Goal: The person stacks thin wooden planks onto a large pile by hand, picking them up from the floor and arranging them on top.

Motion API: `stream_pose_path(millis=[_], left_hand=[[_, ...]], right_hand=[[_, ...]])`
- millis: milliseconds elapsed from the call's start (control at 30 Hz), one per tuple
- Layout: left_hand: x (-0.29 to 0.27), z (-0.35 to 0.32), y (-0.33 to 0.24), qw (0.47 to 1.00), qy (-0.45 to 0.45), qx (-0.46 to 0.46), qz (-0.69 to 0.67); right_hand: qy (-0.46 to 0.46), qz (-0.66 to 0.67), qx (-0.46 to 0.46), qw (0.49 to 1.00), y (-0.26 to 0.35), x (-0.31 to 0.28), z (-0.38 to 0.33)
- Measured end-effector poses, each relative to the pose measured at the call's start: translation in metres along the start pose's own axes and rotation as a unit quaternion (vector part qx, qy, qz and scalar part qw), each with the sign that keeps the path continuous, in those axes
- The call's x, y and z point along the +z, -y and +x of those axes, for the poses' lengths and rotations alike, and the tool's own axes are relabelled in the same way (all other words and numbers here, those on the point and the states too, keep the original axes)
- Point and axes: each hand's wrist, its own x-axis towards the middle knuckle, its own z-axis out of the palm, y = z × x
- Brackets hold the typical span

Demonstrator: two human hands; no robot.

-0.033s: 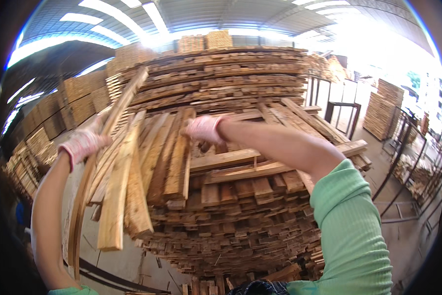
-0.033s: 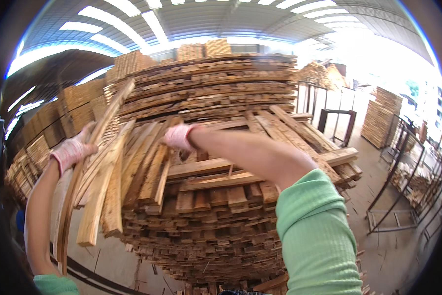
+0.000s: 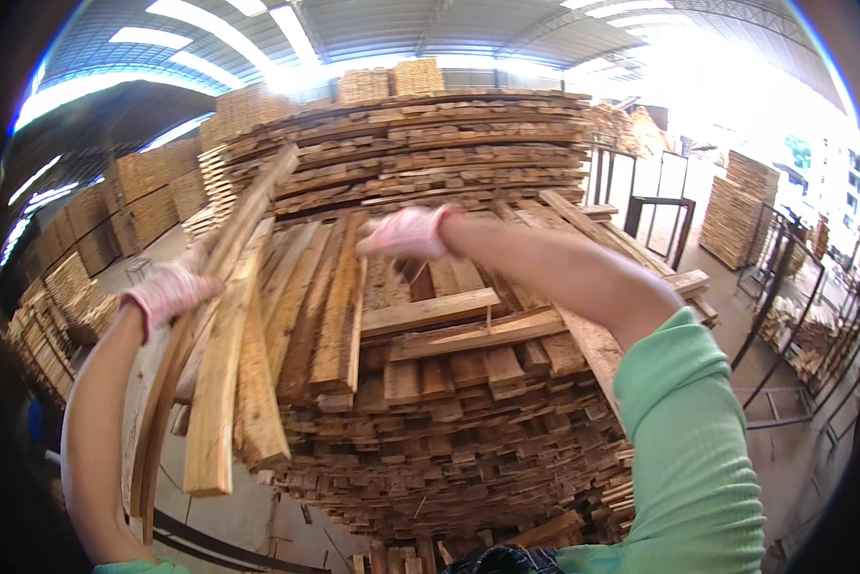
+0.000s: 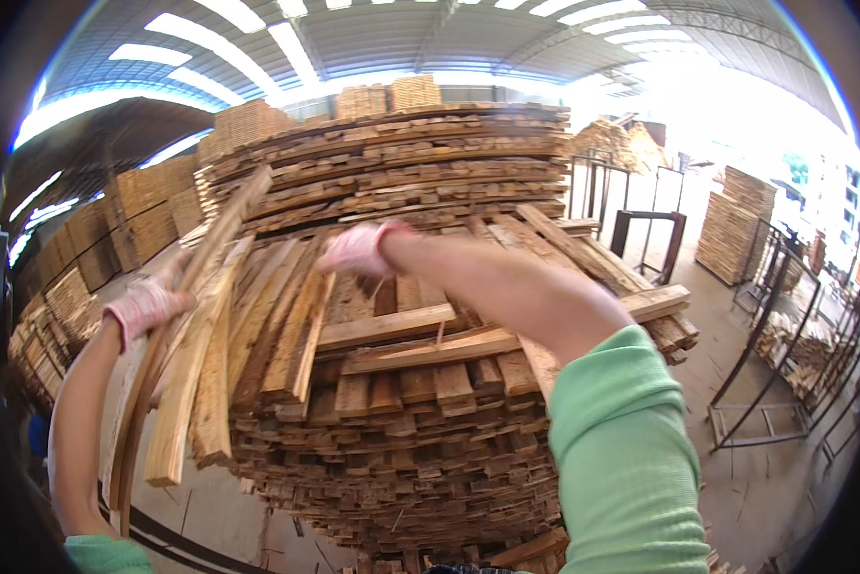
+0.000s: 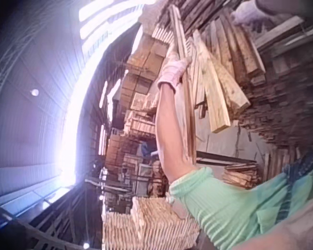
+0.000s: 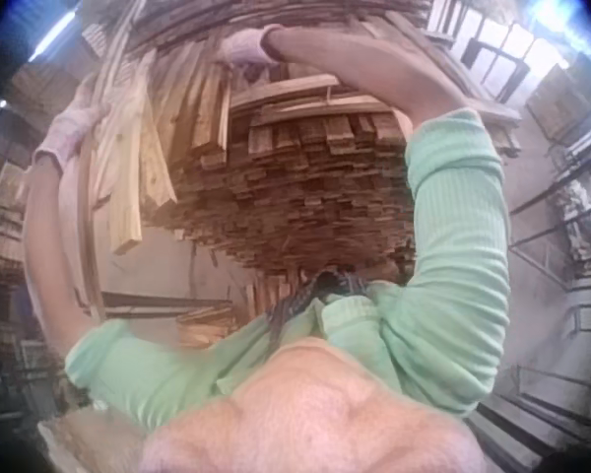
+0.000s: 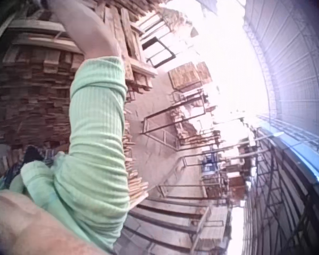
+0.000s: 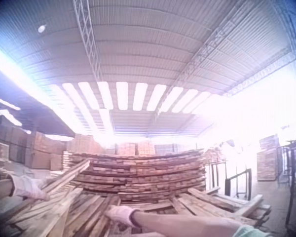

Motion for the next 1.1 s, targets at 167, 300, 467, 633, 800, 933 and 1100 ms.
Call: stream_pose_path(millis=[167,300,467,633,800,933,1100], left_hand=[[0.015,0.003,-0.049,0.988,0.108,-0.094,0.053],[0.005,-0.015,-0.039,0.986,0.071,-0.129,0.082],[0.021,0.015,-0.019,0.996,0.048,-0.064,0.045],[0.027,0.028,0.012,0.999,0.047,-0.022,-0.008],[0.023,0.010,-0.007,0.993,0.046,-0.092,0.060],[0.020,0.012,0.014,0.996,0.043,-0.039,0.066],[0.024,0.016,-0.004,0.995,0.080,-0.014,0.055]], right_hand=[[0.234,0.094,0.464,0.849,-0.055,-0.030,-0.154],[0.262,0.094,0.522,0.806,-0.041,0.035,-0.252],[-0.005,0.247,0.545,0.801,-0.044,0.083,-0.317],[0.045,0.250,0.547,0.797,-0.033,0.021,-0.302],[0.126,0.304,0.562,0.759,0.025,0.005,-0.262],[0.042,0.337,0.567,0.751,0.027,-0.002,-0.261],[0.014,0.442,0.628,0.640,0.007,-0.042,-0.201]])
